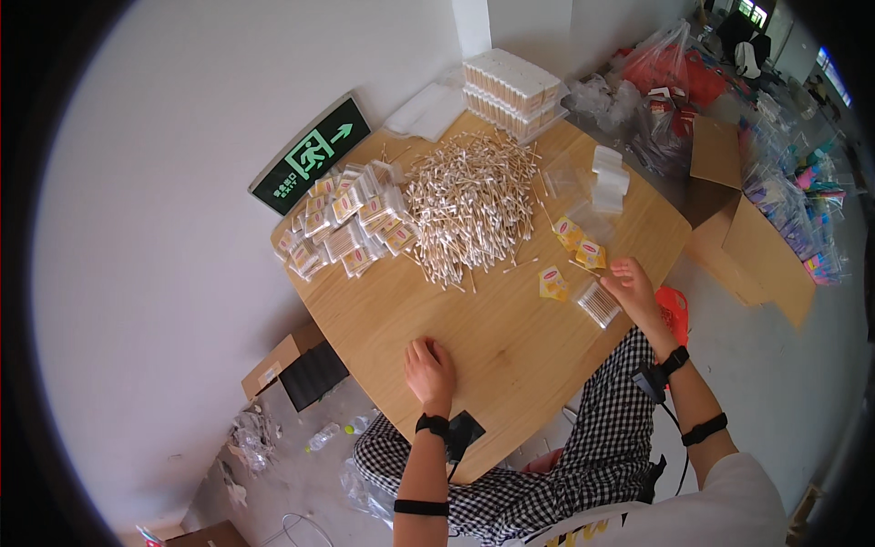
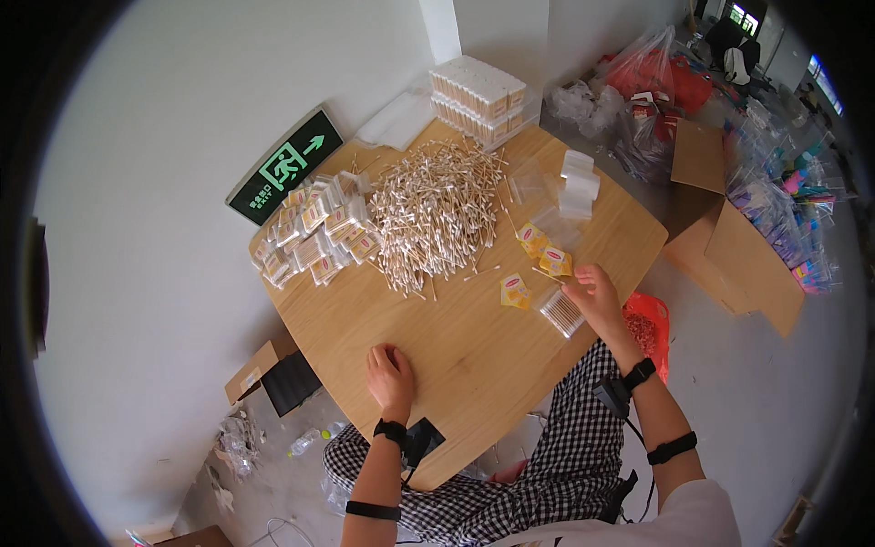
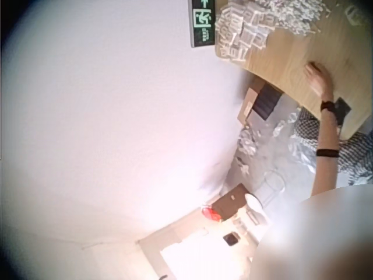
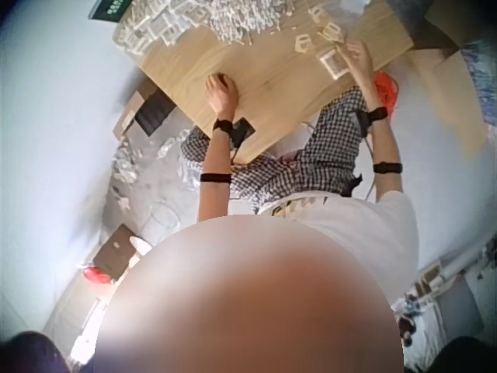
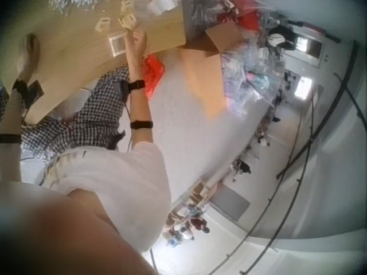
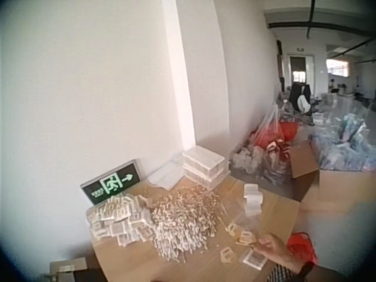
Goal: The recorder is sorting and bagging packs of cotton swabs into larger plastic bags while sitting on the floor.
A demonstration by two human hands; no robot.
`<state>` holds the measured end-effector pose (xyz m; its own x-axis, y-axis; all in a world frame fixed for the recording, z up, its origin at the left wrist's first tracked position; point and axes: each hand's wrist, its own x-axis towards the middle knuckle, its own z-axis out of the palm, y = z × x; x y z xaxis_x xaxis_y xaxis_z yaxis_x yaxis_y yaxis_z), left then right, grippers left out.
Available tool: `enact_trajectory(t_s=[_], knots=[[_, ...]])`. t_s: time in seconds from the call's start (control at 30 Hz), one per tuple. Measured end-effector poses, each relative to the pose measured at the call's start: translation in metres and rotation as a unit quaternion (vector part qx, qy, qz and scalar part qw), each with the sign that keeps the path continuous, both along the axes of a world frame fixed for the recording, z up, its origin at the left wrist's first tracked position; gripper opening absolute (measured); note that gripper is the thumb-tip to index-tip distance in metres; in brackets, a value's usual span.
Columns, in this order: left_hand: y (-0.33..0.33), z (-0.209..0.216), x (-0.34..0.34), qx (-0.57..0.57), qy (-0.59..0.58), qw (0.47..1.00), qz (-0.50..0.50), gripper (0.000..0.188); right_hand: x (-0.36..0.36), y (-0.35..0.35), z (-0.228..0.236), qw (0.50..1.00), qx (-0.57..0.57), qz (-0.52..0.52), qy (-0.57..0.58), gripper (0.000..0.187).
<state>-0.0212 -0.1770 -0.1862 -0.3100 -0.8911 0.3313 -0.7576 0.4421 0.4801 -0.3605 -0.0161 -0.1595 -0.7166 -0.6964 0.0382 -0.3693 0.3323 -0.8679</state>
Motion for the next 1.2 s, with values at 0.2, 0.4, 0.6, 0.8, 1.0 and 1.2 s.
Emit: enact_trajectory(t_s=[0.2, 0.4, 0.6, 0.8, 1.0, 1.2], knots=[[0.029, 0.040, 0.010, 0.200, 0.180, 0.963, 0.001, 0.018, 0.044, 0.030, -0.012, 0.978, 0.124, 0.049, 0.160, 0.048], [0.118, 0.081, 0.025, 0.288, 0.320, 0.894, -0.120, 0.048, 0.132, 0.028, 0.012, 0.958, 0.001, 0.175, -0.227, 0.036], [0.146, 0.071, 0.046, 0.325, 0.413, 0.839, -0.142, 0.035, 0.215, 0.031, 0.051, 0.931, -0.070, 0.320, -0.160, 0.027], [0.153, 0.058, 0.063, 0.257, 0.361, 0.892, -0.093, 0.024, 0.232, 0.033, 0.033, 0.928, -0.089, 0.327, -0.156, 0.023], [0.151, 0.037, 0.061, 0.224, 0.353, 0.901, -0.114, 0.023, 0.235, 0.034, 0.010, 0.914, -0.100, 0.319, -0.228, 0.014], [0.157, 0.037, 0.053, 0.213, 0.358, 0.905, -0.087, 0.019, 0.238, 0.035, 0.009, 0.914, -0.139, 0.289, -0.249, 0.009]])
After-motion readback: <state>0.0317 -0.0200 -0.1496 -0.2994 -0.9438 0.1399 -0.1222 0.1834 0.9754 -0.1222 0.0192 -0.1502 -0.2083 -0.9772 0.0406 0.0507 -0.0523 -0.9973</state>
